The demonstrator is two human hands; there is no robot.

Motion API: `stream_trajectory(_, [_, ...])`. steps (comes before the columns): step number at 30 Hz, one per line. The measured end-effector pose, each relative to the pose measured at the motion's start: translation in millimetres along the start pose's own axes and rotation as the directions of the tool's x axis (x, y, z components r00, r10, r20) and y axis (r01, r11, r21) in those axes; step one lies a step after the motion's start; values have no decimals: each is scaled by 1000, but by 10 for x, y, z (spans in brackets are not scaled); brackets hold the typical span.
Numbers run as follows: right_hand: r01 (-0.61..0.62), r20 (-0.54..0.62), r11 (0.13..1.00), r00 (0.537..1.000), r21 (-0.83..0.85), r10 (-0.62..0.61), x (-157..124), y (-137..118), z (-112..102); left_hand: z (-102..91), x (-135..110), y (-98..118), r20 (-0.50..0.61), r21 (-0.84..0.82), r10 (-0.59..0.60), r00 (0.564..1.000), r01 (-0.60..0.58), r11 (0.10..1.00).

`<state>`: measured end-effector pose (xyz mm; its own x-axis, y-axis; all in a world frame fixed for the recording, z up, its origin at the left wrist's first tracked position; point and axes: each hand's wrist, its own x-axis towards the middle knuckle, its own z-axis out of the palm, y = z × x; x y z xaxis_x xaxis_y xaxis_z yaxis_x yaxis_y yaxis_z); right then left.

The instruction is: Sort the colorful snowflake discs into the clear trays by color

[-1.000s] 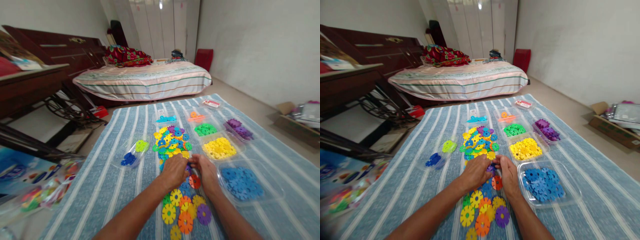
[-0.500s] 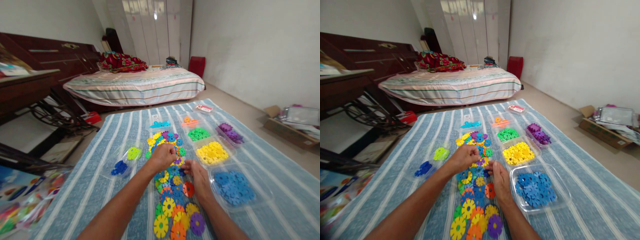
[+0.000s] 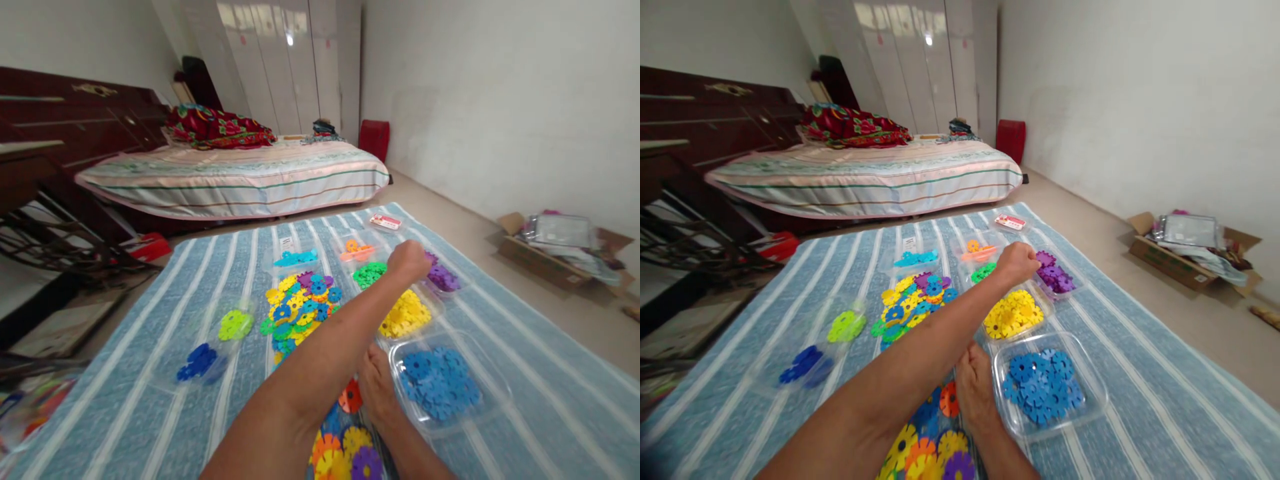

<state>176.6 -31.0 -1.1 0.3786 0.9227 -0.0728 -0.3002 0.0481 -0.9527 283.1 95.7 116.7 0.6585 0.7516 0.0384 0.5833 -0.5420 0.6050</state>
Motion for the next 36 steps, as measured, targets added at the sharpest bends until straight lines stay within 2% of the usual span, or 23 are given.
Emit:
stream_trajectory(4, [51, 15, 994, 999, -97, -50, 13, -30, -25, -172, -259, -287, -28, 61, 95, 995, -93, 994])
stream_trajectory(8, [40, -1, 992, 999, -118, -40, 6, -27, -59, -492, -854, -702, -26, 91, 140, 990, -137, 986])
stream_trajectory(11, [16, -2, 991, 1000, -130, -17, -7, 5, -85, -704, -1430, -986, -24, 106, 48, 999, -46, 993])
stream_trajectory(14, [36, 12, 982, 999, -183, -35, -21, 26, -109, -797, -2009, -1221, -59, 142, -93, 994, 100, 985])
stream_trajectory(17, [71, 15, 970, 997, -233, -69, -33, 37, -129, -750, -2499, -1394, -75, 113, -206, 976, 213, 970])
stream_trajectory(20, [89, 19, 962, 996, -256, -87, -46, 46, -142, -616, -2837, -1485, -84, 70, -289, 954, 295, 953])
stream_trajectory(25, [123, 33, 949, 992, -289, -119, -67, 42, -139, -408, -3046, -1476, -97, 17, -339, 936, 342, 940])
stream_trajectory(30, [125, 28, 943, 992, -309, -123, -83, 20, -128, -299, -3026, -1389, -93, 33, -304, 948, 308, 951])
stream_trajectory(36, [167, 82, 923, 986, -346, -147, -106, -1, -123, -254, -2989, -1333, -6, 28, -395, 919, 395, 918])
